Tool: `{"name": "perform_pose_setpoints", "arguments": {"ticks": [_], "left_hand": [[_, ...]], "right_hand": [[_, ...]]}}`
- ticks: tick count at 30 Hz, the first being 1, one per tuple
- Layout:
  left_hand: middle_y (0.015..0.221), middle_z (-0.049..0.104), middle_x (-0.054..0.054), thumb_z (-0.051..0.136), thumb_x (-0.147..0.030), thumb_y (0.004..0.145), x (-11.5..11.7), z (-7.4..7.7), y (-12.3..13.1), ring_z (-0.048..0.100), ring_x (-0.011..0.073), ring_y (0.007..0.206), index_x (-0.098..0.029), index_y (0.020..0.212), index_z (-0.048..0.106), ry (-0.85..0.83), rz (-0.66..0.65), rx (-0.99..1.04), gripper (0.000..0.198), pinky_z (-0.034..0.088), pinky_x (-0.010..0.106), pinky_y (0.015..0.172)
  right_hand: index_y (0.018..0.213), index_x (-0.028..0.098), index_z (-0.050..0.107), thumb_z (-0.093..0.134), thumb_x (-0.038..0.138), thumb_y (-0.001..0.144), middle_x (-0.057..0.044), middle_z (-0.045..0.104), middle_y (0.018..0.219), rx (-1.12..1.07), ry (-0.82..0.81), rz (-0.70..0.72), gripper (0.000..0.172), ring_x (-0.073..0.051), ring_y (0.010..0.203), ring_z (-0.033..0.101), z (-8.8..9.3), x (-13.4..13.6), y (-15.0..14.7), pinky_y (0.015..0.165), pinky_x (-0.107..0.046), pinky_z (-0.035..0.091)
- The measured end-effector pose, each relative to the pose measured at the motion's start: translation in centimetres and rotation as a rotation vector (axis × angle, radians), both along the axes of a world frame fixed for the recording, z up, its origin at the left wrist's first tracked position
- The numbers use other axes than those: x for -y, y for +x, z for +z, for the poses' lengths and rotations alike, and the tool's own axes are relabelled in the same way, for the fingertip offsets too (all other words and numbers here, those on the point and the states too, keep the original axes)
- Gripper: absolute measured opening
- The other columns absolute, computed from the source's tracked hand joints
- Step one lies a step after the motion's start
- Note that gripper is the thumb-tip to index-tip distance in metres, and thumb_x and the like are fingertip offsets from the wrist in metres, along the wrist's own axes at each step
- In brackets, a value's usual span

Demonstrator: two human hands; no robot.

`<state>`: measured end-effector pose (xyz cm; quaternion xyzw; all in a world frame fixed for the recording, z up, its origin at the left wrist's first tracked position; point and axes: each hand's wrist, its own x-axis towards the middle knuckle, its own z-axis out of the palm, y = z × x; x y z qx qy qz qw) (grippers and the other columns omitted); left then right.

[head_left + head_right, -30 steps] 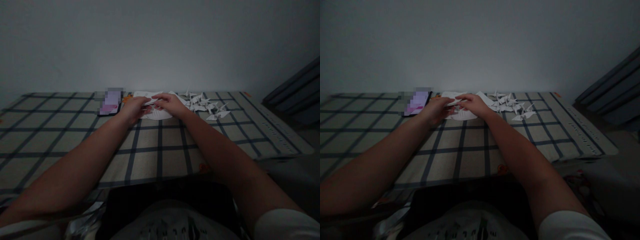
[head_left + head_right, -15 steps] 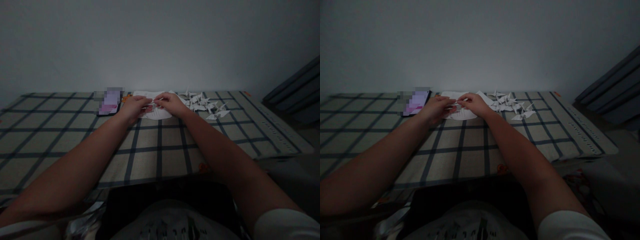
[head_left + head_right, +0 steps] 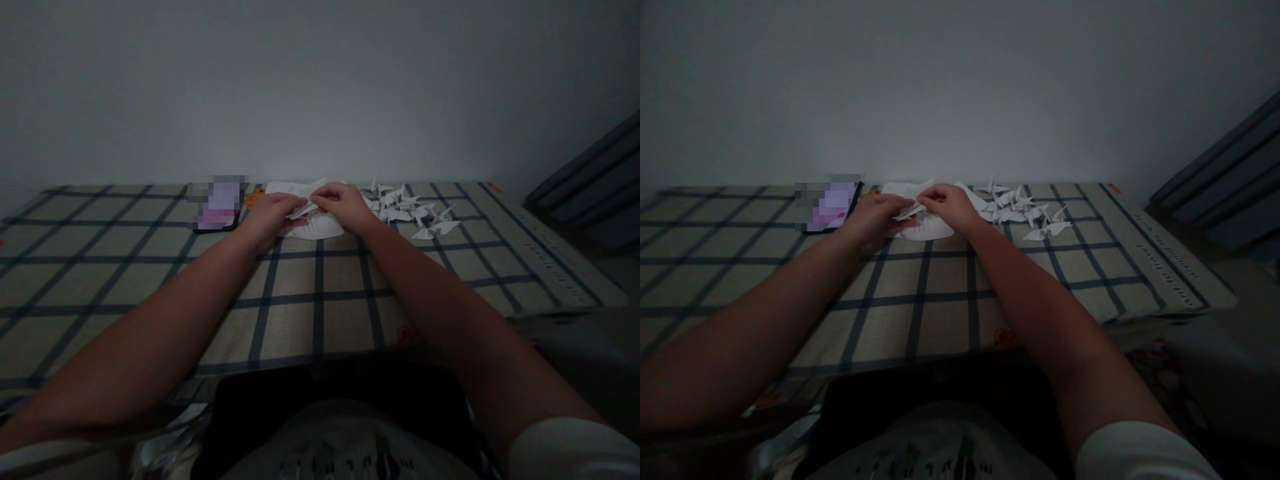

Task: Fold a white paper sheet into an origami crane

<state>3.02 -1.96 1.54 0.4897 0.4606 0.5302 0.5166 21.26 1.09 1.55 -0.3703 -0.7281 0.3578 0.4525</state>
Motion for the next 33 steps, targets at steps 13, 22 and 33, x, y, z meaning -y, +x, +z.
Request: {"name": "perform_pose_setpoints", "arguments": {"ticks": [13, 22, 33], "left_hand": [[0.055, 0.054, -0.002, 0.079, -0.026, 0.067, 0.3, 0.1, 0.0, 0.051, 0.0102, 0.05, -0.017, 0.059, 0.061, -0.004, 0.039, -0.154, 0.022, 0.046, 0.022, 0.05], [0.064, 0.063, 0.002, 0.075, -0.027, 0.072, -0.1, 0.2, 0.0, 0.056, 0.0121, 0.052, -0.017, 0.068, 0.065, -0.05, 0.001, -0.081, 0.015, 0.046, 0.023, 0.052], [0.058, 0.054, -0.001, 0.079, -0.03, 0.068, 0.2, 0.1, -0.1, 0.049, 0.0099, 0.05, -0.019, 0.06, 0.058, -0.002, -0.012, -0.133, 0.025, 0.037, 0.022, 0.047]], "right_hand": [[0.09, 0.022, 0.054, 0.073, 0.023, 0.085, 0.003, 0.063, 0.081, -0.145, -0.069, 0.019, 0.02, -0.01, 0.071, 0.061, -0.9, -0.6, -0.6, 0.068, -0.024, 0.052], [0.11, 0.025, 0.051, 0.071, 0.033, 0.092, 0.008, 0.059, 0.07, -0.184, -0.12, -0.014, 0.028, -0.01, 0.061, 0.059, -0.6, -0.2, -0.4, 0.061, -0.021, 0.048], [0.082, 0.018, 0.063, 0.069, 0.041, 0.094, 0.0, 0.065, 0.07, -0.047, -0.129, 0.018, 0.026, -0.012, 0.066, 0.06, 0.1, 0.4, -0.3, 0.065, -0.023, 0.051]]}}
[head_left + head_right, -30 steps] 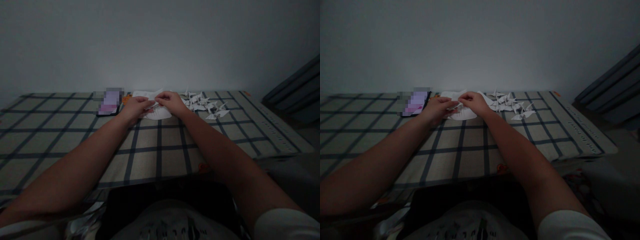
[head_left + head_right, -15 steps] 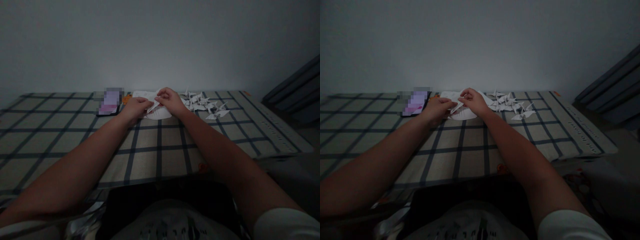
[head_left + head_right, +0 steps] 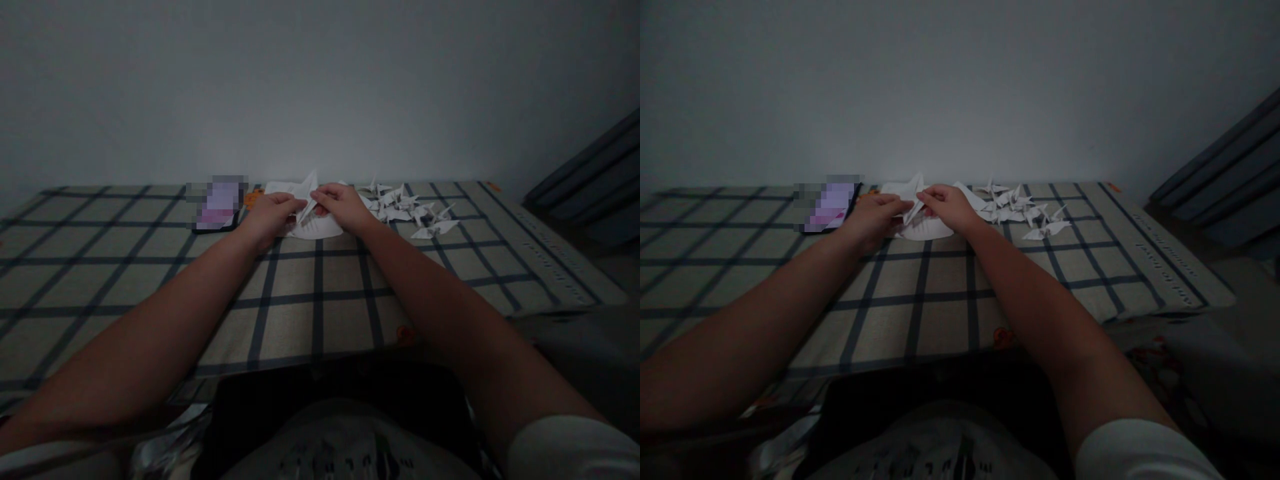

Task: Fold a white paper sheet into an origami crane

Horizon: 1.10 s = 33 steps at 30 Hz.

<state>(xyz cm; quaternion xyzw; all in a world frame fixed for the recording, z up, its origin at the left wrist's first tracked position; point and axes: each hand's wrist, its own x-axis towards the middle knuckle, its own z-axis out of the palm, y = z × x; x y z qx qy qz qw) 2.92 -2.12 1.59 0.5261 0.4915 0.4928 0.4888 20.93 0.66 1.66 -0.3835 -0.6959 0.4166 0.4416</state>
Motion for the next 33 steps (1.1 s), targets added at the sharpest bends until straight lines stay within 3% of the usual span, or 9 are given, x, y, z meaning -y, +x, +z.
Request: {"name": "perform_pose_setpoints", "arguments": {"ticks": [5, 15, 21, 26, 33], "left_hand": [[0.053, 0.048, -0.003, 0.079, -0.031, 0.064, 0.03, 0.09, -0.1, 0.043, 0.0095, 0.045, -0.021, 0.058, 0.053, -0.023, -0.023, -0.033, 0.029, 0.03, 0.023, 0.044], [0.054, 0.054, 0.0, 0.079, -0.033, 0.065, -0.39, -0.53, -0.29, 0.045, 0.0115, 0.045, -0.019, 0.067, 0.065, -0.008, -0.063, -0.124, 0.019, 0.028, 0.025, 0.043], [0.06, 0.054, -0.002, 0.08, -0.035, 0.07, -0.56, -0.25, -0.3, 0.047, 0.0104, 0.055, -0.018, 0.064, 0.062, 0.152, 0.07, -0.051, 0.025, 0.035, 0.023, 0.052], [0.072, 0.063, 0.0, 0.083, -0.037, 0.07, -0.32, -0.09, -0.23, 0.054, 0.0119, 0.064, -0.018, 0.075, 0.067, 0.117, 0.032, 0.021, 0.024, 0.041, 0.023, 0.059], [0.062, 0.053, -0.002, 0.081, -0.034, 0.072, 0.12, 0.28, 0.16, 0.049, 0.0102, 0.06, -0.018, 0.062, 0.057, 0.083, 0.063, 0.0, 0.03, 0.038, 0.022, 0.056]], "right_hand": [[0.078, 0.018, 0.062, 0.068, 0.042, 0.093, 0.0, 0.064, 0.069, 0.055, 0.039, -0.011, 0.029, -0.013, 0.067, 0.06, 0.17, 0.17, 0.21, 0.067, -0.025, 0.051], [0.073, 0.017, 0.06, 0.069, 0.033, 0.091, 0.002, 0.061, 0.066, 0.059, 0.01, 0.027, 0.026, -0.011, 0.063, 0.058, 0.39, 0.49, 0.03, 0.067, -0.024, 0.05], [0.078, 0.018, 0.062, 0.069, 0.041, 0.094, 0.001, 0.063, 0.067, -0.003, -0.043, 0.044, 0.029, -0.009, 0.061, 0.056, 0.43, 0.55, -0.22, 0.064, -0.021, 0.05], [0.079, 0.017, 0.064, 0.073, 0.04, 0.09, 0.002, 0.063, 0.067, 0.01, -0.041, 0.082, 0.028, -0.01, 0.062, 0.057, 0.18, 0.35, -0.19, 0.066, -0.023, 0.051], [0.073, 0.017, 0.061, 0.067, 0.036, 0.093, 0.001, 0.063, 0.067, 0.106, 0.074, 0.088, 0.028, -0.012, 0.064, 0.059, -0.2, 0.02, 0.14, 0.066, -0.025, 0.048]]}}
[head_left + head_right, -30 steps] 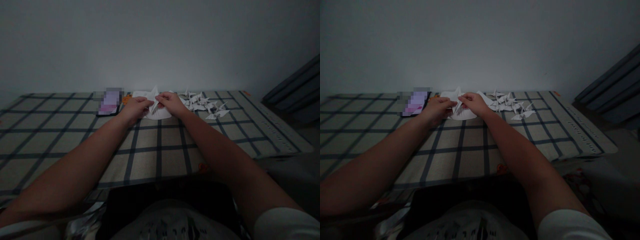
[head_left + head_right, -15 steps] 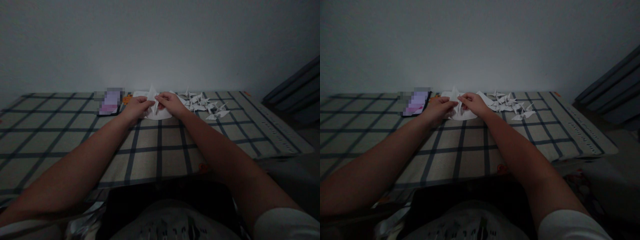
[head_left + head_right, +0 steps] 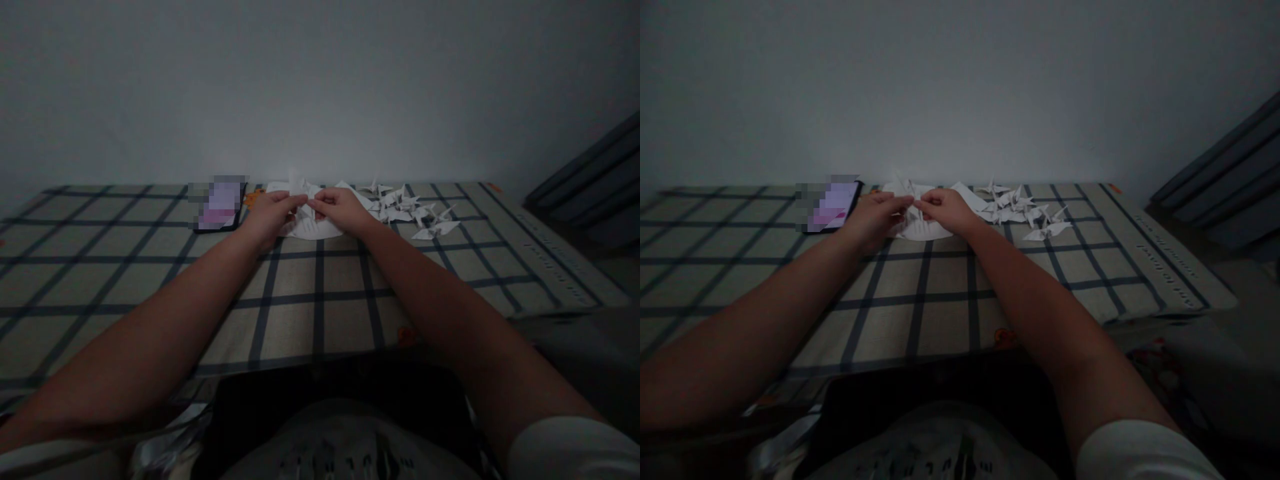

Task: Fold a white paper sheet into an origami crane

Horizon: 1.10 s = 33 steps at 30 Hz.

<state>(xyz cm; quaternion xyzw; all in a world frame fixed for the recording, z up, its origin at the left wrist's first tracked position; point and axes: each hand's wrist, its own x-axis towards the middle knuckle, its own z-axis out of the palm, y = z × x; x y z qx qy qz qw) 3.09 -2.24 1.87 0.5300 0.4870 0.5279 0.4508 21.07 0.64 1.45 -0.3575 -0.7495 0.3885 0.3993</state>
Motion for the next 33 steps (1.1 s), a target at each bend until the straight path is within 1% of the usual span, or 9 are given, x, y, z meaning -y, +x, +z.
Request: {"name": "perform_pose_setpoints", "arguments": {"ticks": [3, 6, 10, 14, 18, 23, 26, 30, 33], "left_hand": [[0.062, 0.054, -0.001, 0.082, -0.035, 0.07, -0.2, -0.1, -0.1, 0.048, 0.0102, 0.057, -0.018, 0.063, 0.059, -0.011, -0.012, -0.008, 0.029, 0.036, 0.022, 0.053], [0.062, 0.056, -0.001, 0.084, -0.036, 0.07, -0.5, -0.5, -0.4, 0.049, 0.0105, 0.057, -0.019, 0.063, 0.06, 0.041, -0.007, -0.015, 0.03, 0.038, 0.022, 0.053], [0.065, 0.062, -0.001, 0.084, -0.037, 0.071, -0.7, -0.8, -0.6, 0.052, 0.01, 0.058, -0.018, 0.07, 0.067, 0.091, 0.002, 0.037, 0.026, 0.039, 0.02, 0.054], [0.069, 0.067, 0.0, 0.086, -0.036, 0.067, -0.4, -0.5, -0.3, 0.056, 0.0102, 0.061, -0.016, 0.074, 0.07, 0.073, 0.013, 0.044, 0.026, 0.041, 0.02, 0.056], [0.08, 0.074, 0.003, 0.086, -0.037, 0.064, -0.2, -0.2, -0.1, 0.062, 0.014, 0.066, -0.016, 0.082, 0.073, 0.033, -0.004, 0.032, 0.03, 0.045, 0.024, 0.059], [0.082, 0.075, 0.004, 0.086, -0.037, 0.065, -0.6, -0.7, -0.3, 0.063, 0.0147, 0.068, -0.017, 0.084, 0.076, 0.084, 0.047, 0.048, 0.029, 0.046, 0.025, 0.062], [0.083, 0.074, 0.004, 0.087, -0.039, 0.066, -0.7, -0.8, -0.4, 0.065, 0.0161, 0.073, -0.018, 0.084, 0.075, 0.07, 0.055, 0.068, 0.031, 0.046, 0.025, 0.064], [0.087, 0.073, 0.003, 0.087, -0.041, 0.066, -0.6, -0.5, -0.3, 0.065, 0.0154, 0.077, -0.018, 0.085, 0.071, 0.078, 0.108, 0.146, 0.034, 0.046, 0.025, 0.067], [0.089, 0.073, 0.003, 0.086, -0.04, 0.068, -0.6, -0.2, -0.4, 0.065, 0.0157, 0.079, -0.018, 0.088, 0.07, 0.083, 0.093, 0.17, 0.034, 0.048, 0.026, 0.072]], "right_hand": [[0.074, 0.017, 0.062, 0.066, 0.035, 0.093, 0.001, 0.063, 0.065, 0.008, 0.021, 0.0, 0.026, -0.012, 0.064, 0.059, -0.1, -0.1, 0.0, 0.064, -0.025, 0.046], [0.078, 0.017, 0.065, 0.067, 0.036, 0.092, 0.001, 0.064, 0.066, -0.019, -0.019, 0.012, 0.025, -0.012, 0.064, 0.059, -0.1, 0.0, 0.0, 0.065, -0.024, 0.047], [0.081, 0.015, 0.067, 0.069, 0.037, 0.091, 0.0, 0.067, 0.07, -0.021, -0.064, 0.051, 0.024, -0.011, 0.065, 0.06, -0.1, 0.0, -0.2, 0.066, -0.024, 0.049], [0.078, 0.015, 0.067, 0.068, 0.033, 0.092, -0.001, 0.068, 0.069, 0.001, -0.035, 0.051, 0.023, -0.011, 0.066, 0.062, -0.4, -0.3, -0.2, 0.066, -0.024, 0.05], [0.08, 0.015, 0.068, 0.068, 0.034, 0.092, -0.002, 0.069, 0.069, 0.032, -0.021, 0.065, 0.023, -0.012, 0.066, 0.064, -0.7, -0.5, -0.1, 0.066, -0.024, 0.05], [0.083, 0.014, 0.07, 0.067, 0.033, 0.094, -0.005, 0.074, 0.077, 0.019, -0.104, 0.09, 0.021, -0.012, 0.07, 0.066, -0.4, 0.0, -0.1, 0.07, -0.025, 0.055], [0.078, 0.015, 0.068, 0.067, 0.028, 0.093, -0.004, 0.073, 0.074, 0.029, -0.079, 0.086, 0.021, -0.011, 0.069, 0.065, 0.1, 0.3, -0.2, 0.07, -0.024, 0.054], [0.073, 0.015, 0.065, 0.067, 0.025, 0.093, -0.003, 0.071, 0.072, 0.048, -0.057, 0.095, 0.023, -0.011, 0.067, 0.064, 0.4, 0.6, -0.3, 0.068, -0.025, 0.053], [0.072, 0.015, 0.063, 0.066, 0.022, 0.094, -0.002, 0.07, 0.071, 0.023, -0.083, 0.081, 0.023, -0.011, 0.066, 0.064, 0.3, 0.7, -0.5, 0.067, -0.024, 0.052]]}}
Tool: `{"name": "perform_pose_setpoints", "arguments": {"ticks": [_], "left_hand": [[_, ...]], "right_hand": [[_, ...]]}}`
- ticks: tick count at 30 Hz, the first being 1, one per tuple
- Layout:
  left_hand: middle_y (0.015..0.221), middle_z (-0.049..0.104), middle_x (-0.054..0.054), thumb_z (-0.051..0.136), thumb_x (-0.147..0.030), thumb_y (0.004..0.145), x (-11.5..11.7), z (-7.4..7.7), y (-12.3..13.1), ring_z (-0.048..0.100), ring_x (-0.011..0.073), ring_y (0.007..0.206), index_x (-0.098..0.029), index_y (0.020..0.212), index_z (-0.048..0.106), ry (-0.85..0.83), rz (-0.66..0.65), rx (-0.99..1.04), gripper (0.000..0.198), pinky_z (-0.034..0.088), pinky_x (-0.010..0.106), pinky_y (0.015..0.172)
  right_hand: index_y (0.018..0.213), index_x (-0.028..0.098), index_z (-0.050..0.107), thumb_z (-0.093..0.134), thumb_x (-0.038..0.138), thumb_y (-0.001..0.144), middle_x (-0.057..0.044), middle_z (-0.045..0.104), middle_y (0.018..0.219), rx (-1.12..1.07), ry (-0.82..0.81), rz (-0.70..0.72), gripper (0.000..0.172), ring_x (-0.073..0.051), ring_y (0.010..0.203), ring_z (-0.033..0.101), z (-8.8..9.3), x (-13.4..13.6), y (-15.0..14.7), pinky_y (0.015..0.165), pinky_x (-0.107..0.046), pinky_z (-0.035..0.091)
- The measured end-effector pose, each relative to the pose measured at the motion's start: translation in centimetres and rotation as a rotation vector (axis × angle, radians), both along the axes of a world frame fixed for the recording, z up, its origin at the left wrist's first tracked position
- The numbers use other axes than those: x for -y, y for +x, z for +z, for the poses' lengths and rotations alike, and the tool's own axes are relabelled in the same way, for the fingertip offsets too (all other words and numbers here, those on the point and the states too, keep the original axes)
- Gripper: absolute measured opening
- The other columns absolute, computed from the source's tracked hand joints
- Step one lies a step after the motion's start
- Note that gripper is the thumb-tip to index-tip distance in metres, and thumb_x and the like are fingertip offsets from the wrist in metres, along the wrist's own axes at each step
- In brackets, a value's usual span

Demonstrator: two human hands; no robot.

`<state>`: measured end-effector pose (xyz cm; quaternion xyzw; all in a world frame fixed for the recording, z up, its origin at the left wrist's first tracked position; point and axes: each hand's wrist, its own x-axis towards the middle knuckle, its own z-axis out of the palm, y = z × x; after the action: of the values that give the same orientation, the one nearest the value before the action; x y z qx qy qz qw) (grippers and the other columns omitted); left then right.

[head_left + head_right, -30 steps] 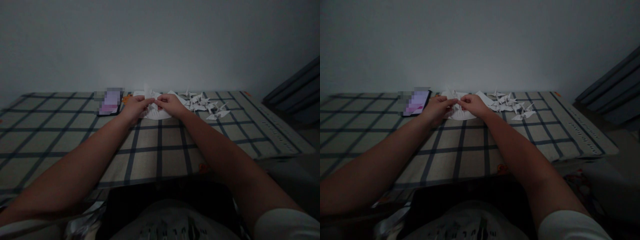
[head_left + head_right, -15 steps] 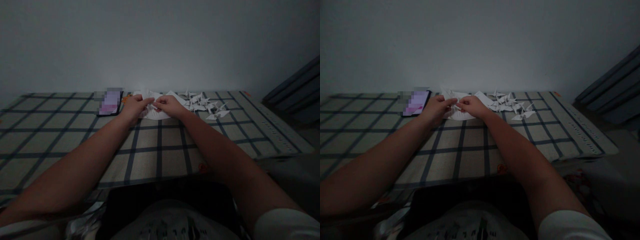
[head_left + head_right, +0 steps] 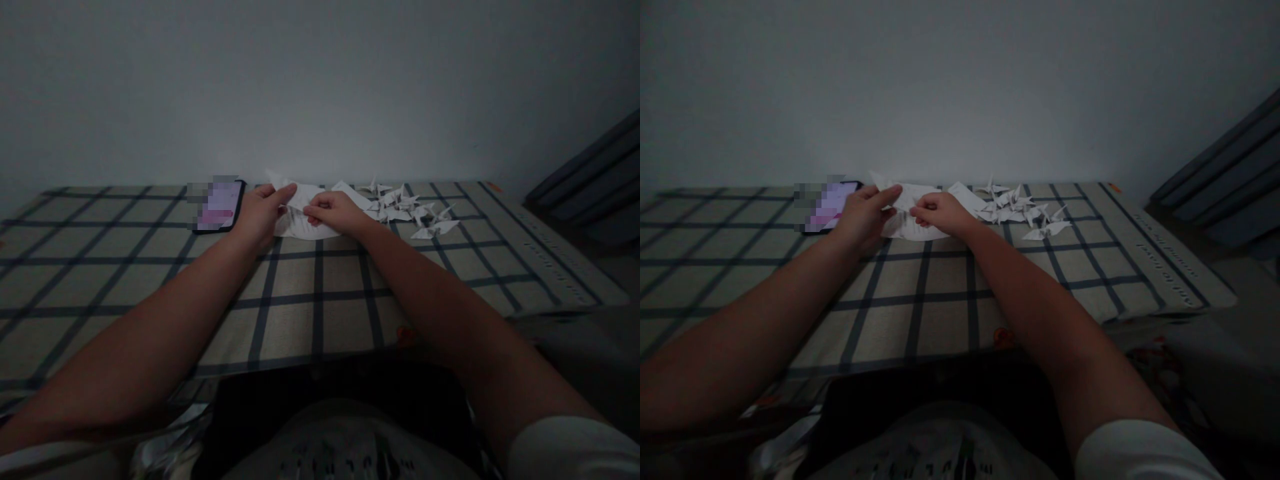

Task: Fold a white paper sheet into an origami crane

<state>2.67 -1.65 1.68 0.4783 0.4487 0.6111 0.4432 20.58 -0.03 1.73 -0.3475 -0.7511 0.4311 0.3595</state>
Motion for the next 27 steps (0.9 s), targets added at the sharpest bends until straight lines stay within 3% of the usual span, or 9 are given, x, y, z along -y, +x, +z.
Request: {"name": "perform_pose_setpoints", "arguments": {"ticks": [5, 20, 24, 27], "left_hand": [[0.087, 0.073, 0.002, 0.083, -0.036, 0.069, -0.19, 0.02, -0.03, 0.066, 0.0158, 0.079, -0.019, 0.083, 0.067, -0.004, -0.009, 0.059, 0.027, 0.048, 0.025, 0.07], [0.071, 0.065, 0.0, 0.082, -0.028, 0.073, -0.63, -0.14, 0.29, 0.062, 0.0118, 0.066, -0.019, 0.064, 0.055, 0.006, 0.075, 0.152, 0.03, 0.051, 0.024, 0.067], [0.069, 0.062, -0.001, 0.082, -0.037, 0.077, -0.31, 0.22, 0.26, 0.058, 0.0101, 0.061, -0.019, 0.069, 0.06, -0.052, 0.002, 0.129, 0.031, 0.045, 0.021, 0.057], [0.063, 0.06, -0.002, 0.083, -0.031, 0.076, -0.32, 0.3, 0.22, 0.055, 0.0086, 0.056, -0.017, 0.066, 0.06, -0.059, -0.042, 0.086, 0.028, 0.045, 0.02, 0.056]], "right_hand": [[0.074, 0.016, 0.06, 0.061, 0.015, 0.096, 0.0, 0.067, 0.069, -0.061, -0.058, 0.003, 0.022, -0.009, 0.063, 0.062, -0.01, 0.03, -0.29, 0.065, -0.022, 0.051], [0.064, 0.018, 0.052, 0.056, 0.004, 0.088, 0.003, 0.06, 0.06, -0.063, 0.002, -0.026, 0.028, -0.008, 0.058, 0.056, 0.71, 0.57, -0.14, 0.061, -0.02, 0.046], [0.064, 0.019, 0.049, 0.055, 0.006, 0.087, 0.004, 0.06, 0.061, -0.097, 0.012, -0.062, 0.027, -0.008, 0.059, 0.056, 0.37, 0.25, 0.13, 0.061, -0.02, 0.046], [0.066, 0.02, 0.046, 0.052, 0.009, 0.089, 0.003, 0.059, 0.062, -0.115, 0.017, -0.116, 0.026, -0.009, 0.06, 0.057, -0.17, -0.31, 0.3, 0.062, -0.02, 0.046]]}}
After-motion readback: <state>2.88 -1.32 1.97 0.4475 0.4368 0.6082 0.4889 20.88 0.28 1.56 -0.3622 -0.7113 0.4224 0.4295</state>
